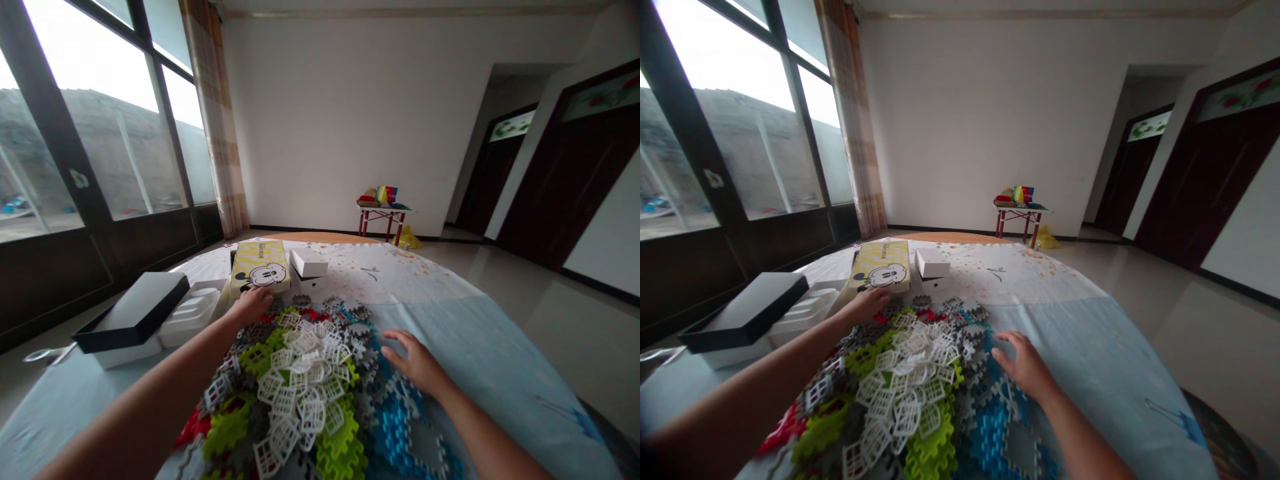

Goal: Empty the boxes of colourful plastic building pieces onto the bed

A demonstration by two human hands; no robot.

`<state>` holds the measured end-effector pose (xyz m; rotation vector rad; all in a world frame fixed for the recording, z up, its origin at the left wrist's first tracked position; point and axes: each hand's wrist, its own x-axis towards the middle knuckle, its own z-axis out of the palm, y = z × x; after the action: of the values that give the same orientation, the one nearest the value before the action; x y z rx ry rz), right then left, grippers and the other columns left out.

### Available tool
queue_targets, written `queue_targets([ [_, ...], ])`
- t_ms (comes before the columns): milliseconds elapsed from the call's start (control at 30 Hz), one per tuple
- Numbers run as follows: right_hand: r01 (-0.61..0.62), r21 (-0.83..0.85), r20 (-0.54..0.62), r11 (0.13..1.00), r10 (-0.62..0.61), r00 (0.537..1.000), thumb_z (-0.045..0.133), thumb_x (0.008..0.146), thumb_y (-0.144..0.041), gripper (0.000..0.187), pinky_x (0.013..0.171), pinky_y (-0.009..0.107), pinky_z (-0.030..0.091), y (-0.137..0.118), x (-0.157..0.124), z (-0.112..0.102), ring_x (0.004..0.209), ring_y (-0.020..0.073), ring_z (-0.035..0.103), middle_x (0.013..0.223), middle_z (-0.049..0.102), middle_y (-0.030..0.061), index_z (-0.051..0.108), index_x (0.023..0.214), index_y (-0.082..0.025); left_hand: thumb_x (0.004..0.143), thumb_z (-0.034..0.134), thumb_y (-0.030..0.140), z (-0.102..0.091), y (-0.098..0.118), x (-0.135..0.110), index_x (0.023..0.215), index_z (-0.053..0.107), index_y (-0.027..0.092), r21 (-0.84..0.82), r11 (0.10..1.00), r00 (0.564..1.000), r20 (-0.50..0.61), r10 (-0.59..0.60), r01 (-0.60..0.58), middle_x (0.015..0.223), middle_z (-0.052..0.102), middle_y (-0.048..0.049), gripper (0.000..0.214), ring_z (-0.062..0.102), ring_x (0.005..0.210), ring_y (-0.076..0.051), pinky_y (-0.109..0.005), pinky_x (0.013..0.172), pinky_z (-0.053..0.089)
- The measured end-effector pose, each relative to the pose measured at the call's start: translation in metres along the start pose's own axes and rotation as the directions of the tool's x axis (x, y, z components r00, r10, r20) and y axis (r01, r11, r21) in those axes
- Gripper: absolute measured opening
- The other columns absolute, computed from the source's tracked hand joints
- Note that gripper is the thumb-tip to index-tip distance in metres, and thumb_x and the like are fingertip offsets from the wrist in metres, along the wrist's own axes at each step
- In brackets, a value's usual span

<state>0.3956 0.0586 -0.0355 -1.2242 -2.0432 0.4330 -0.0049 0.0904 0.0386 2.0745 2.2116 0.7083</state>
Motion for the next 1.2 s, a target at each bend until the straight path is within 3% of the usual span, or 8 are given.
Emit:
queue_targets([
  [200, -0.033, -0.02, 0.017, 0.999, 0.034, 0.999, 0.05, 0.079, -0.045, 0.039, 0.098, 0.038, 0.038, 0.002, 0.002, 0.001, 0.109, 0.0224, 0.051, 0.112, 0.058, 0.0106, 0.058, 0.105, -0.017, 0.082, 0.054, 0.031, 0.02, -0.025, 0.05, 0.112, 0.053, 0.016, 0.04, 0.994, 0.994, 0.041, -0.101, 0.1, 0.118, 0.054, -0.0084, 0.033, 0.054, 0.103, -0.023, -0.046, 0.086, 0.043],
  [367, -0.036, -0.019, 0.024, 0.999, 0.036, 0.999, 0.05, 0.079, -0.044, 0.038, 0.098, 0.038, 0.038, 0.006, 0.001, 0.002, 0.108, 0.022, 0.052, 0.112, 0.059, 0.0095, 0.059, 0.106, -0.018, 0.082, 0.053, 0.034, 0.018, -0.037, 0.06, 0.109, 0.055, 0.015, -0.022, 0.993, 0.992, 0.044, -0.119, 0.12, 0.112, 0.059, -0.0085, 0.033, 0.057, 0.099, -0.022, -0.043, 0.085, 0.045],
  [467, -0.045, -0.023, 0.018, 0.999, 0.046, 0.999, 0.05, 0.079, -0.044, 0.038, 0.098, 0.038, 0.038, 0.008, 0.001, 0.001, 0.108, 0.022, 0.052, 0.112, 0.058, 0.0096, 0.058, 0.106, -0.018, 0.081, 0.047, 0.041, 0.01, -0.041, 0.043, 0.102, 0.062, 0.014, -0.083, 0.992, 0.995, 0.026, -0.098, 0.1, 0.1, 0.067, -0.0077, 0.037, 0.06, 0.095, -0.023, -0.034, 0.084, 0.044],
  [567, -0.054, -0.023, 0.01, 0.998, 0.054, 0.998, 0.049, 0.079, -0.043, 0.038, 0.098, 0.038, 0.038, 0.006, 0.0, -0.001, 0.108, 0.0218, 0.052, 0.112, 0.058, 0.01, 0.058, 0.106, -0.017, 0.079, 0.038, 0.05, -0.003, -0.046, 0.006, 0.1, 0.063, 0.015, -0.141, 0.988, 0.998, 0.019, -0.067, 0.069, 0.096, 0.07, -0.0058, 0.048, 0.062, 0.092, -0.023, -0.028, 0.08, 0.046],
  [667, -0.059, -0.015, 0.003, 0.998, 0.059, 0.998, 0.049, 0.079, -0.043, 0.038, 0.097, 0.037, 0.039, 0.004, -0.001, -0.003, 0.107, 0.0216, 0.052, 0.111, 0.059, 0.0098, 0.058, 0.105, -0.017, 0.074, 0.039, 0.057, -0.015, -0.05, -0.039, 0.096, 0.065, 0.017, -0.183, 0.982, 0.998, 0.047, -0.045, 0.053, 0.093, 0.072, -0.0053, 0.052, 0.064, 0.087, -0.023, -0.028, 0.078, 0.048],
  [800, -0.045, -0.008, 0.001, 0.999, 0.045, 0.999, 0.05, 0.079, -0.044, 0.037, 0.096, 0.037, 0.039, -0.001, -0.003, -0.007, 0.107, 0.0216, 0.052, 0.11, 0.059, 0.0091, 0.058, 0.105, -0.019, 0.073, 0.043, 0.059, -0.023, -0.051, -0.083, 0.106, 0.062, 0.016, -0.252, 0.967, 0.997, 0.073, -0.004, 0.022, 0.109, 0.066, -0.0073, 0.057, 0.059, 0.101, -0.025, -0.032, 0.091, 0.043],
  [1067, 0.067, -0.039, 0.01, 0.997, -0.067, 0.998, 0.053, 0.077, -0.044, 0.04, 0.098, 0.041, 0.037, -0.046, -0.003, -0.014, 0.111, 0.0239, 0.049, 0.115, 0.057, 0.01, 0.058, 0.108, -0.02, 0.076, 0.043, 0.058, -0.001, -0.034, -0.106, 0.122, 0.053, 0.022, -0.183, 0.98, 0.995, 0.055, 0.085, -0.074, 0.134, 0.047, -0.0076, 0.059, 0.036, 0.126, -0.027, -0.044, 0.105, 0.027],
  [1200, 0.129, -0.041, 0.053, 0.991, -0.127, 0.991, 0.054, 0.077, -0.044, 0.039, 0.098, 0.042, 0.036, -0.073, 0.004, -0.009, 0.113, 0.0246, 0.047, 0.117, 0.055, 0.0093, 0.058, 0.109, -0.022, 0.08, 0.039, 0.055, 0.0, -0.031, -0.111, 0.126, 0.047, 0.022, -0.227, 0.97, 0.993, 0.058, 0.099, -0.083, 0.137, 0.043, -0.0075, 0.058, 0.037, 0.126, -0.023, -0.04, 0.105, 0.028],
])
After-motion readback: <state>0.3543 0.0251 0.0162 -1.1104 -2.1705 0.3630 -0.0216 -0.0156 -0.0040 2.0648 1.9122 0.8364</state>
